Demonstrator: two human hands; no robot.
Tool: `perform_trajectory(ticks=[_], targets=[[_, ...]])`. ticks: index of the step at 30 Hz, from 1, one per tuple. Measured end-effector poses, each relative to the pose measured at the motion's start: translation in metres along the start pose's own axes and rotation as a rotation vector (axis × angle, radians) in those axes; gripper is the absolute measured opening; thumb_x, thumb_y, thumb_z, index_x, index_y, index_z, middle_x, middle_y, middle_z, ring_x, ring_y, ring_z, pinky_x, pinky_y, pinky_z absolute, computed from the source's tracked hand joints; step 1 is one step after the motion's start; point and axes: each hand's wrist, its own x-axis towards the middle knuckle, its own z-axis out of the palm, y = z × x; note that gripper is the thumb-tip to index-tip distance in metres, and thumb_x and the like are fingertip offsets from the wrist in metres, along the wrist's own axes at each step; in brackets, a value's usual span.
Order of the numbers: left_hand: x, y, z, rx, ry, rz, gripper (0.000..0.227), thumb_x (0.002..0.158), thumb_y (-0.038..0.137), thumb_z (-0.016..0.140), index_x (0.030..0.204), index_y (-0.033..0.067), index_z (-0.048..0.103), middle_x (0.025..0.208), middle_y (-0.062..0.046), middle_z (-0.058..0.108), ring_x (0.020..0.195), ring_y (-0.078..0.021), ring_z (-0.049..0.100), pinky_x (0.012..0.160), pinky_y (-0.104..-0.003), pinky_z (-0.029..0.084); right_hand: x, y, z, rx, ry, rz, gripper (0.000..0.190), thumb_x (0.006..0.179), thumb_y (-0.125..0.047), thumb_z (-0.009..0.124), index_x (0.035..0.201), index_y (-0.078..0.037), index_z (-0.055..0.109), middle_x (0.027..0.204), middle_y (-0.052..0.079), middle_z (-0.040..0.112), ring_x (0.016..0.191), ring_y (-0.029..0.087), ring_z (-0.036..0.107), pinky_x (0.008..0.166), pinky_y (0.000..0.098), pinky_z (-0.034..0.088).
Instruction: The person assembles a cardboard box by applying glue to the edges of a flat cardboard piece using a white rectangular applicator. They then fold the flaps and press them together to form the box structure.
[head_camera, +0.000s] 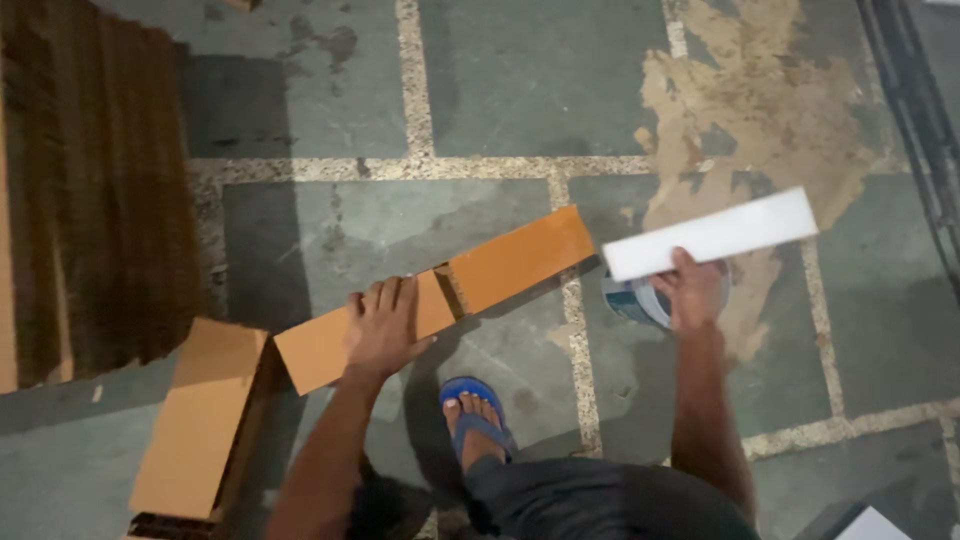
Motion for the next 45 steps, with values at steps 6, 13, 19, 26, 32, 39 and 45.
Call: perform_trajectory(ticks=[6, 13, 19, 26, 32, 39, 45], targets=[[-0.002, -0.003, 0.003, -0.054, 0.053, 0.031, 0.107, 0.065, 0.056, 0.083, 0.150, 0.0079, 0.039, 0.143, -0.012, 0.048, 0.134, -0.0323, 0.043, 0.109, -0.059, 0.030, -0.029, -0.005, 0.115, -0.568, -0.042, -0.526, 0.038, 0.087, -0.015, 0.085, 0.115, 0.006, 0.068, 0.104, 0.014, 0.076, 0.092, 0.025, 0.074, 0.080, 0.0357, 0.059], [0.001, -0.002, 0.005, -0.074, 0.038, 0.010, 0.107, 0.065, 0.054, 0.084, 0.149, 0.0078, 0.039, 0.144, -0.012, 0.047, 0.137, -0.0322, 0.041, 0.109, -0.061, 0.029, -0.142, 0.000, 0.198, -0.598, -0.445, -0.889, 0.033, 0.088, -0.017, 0.085, 0.115, -0.002, 0.074, 0.112, 0.011, 0.077, 0.102, 0.026, 0.074, 0.094, 0.0371, 0.057], [0.003, -0.003, 0.007, -0.096, 0.015, 0.005, 0.105, 0.067, 0.054, 0.083, 0.150, 0.0083, 0.038, 0.146, -0.013, 0.046, 0.138, -0.0333, 0.039, 0.111, -0.061, 0.027, -0.141, 0.006, 0.207, -0.726, -0.270, -0.730, 0.041, 0.075, -0.020, 0.090, 0.107, -0.001, 0.074, 0.100, 0.014, 0.077, 0.090, 0.028, 0.074, 0.087, 0.0401, 0.057], [0.001, -0.003, 0.005, -0.082, 0.012, 0.010, 0.106, 0.065, 0.056, 0.083, 0.149, 0.0087, 0.038, 0.145, -0.012, 0.046, 0.138, -0.0318, 0.039, 0.110, -0.058, 0.027, -0.030, -0.014, 0.108, -0.722, 0.044, -0.527, 0.042, 0.084, -0.020, 0.087, 0.115, 0.005, 0.072, 0.106, 0.017, 0.077, 0.094, 0.025, 0.074, 0.085, 0.0361, 0.057], [0.000, -0.002, 0.001, -0.050, 0.001, 0.019, 0.107, 0.067, 0.056, 0.083, 0.151, 0.0076, 0.038, 0.146, -0.012, 0.046, 0.137, -0.0306, 0.040, 0.111, -0.058, 0.029, -0.054, 0.038, 0.079, -0.908, -0.128, -0.624, 0.044, 0.086, -0.020, 0.087, 0.120, 0.004, 0.070, 0.115, 0.019, 0.075, 0.105, 0.029, 0.070, 0.093, 0.0426, 0.054], [0.002, -0.001, -0.002, -0.039, -0.002, 0.009, 0.108, 0.067, 0.059, 0.083, 0.151, 0.0085, 0.038, 0.145, -0.011, 0.046, 0.137, -0.0303, 0.040, 0.110, -0.059, 0.028, -0.150, 0.071, 0.141, -0.700, -0.544, -0.739, 0.068, 0.082, -0.040, 0.081, 0.134, -0.004, 0.057, 0.134, 0.014, 0.061, 0.126, 0.036, 0.057, 0.112, 0.0498, 0.038], [0.002, -0.001, -0.002, -0.027, -0.047, -0.005, 0.109, 0.068, 0.059, 0.082, 0.152, 0.0090, 0.035, 0.147, -0.013, 0.044, 0.138, -0.0311, 0.038, 0.112, -0.058, 0.026, -0.072, -0.003, 0.115, -0.746, -0.157, -0.551, 0.038, 0.089, -0.018, 0.082, 0.121, -0.002, 0.071, 0.114, 0.015, 0.075, 0.104, 0.028, 0.072, 0.095, 0.0407, 0.055]])
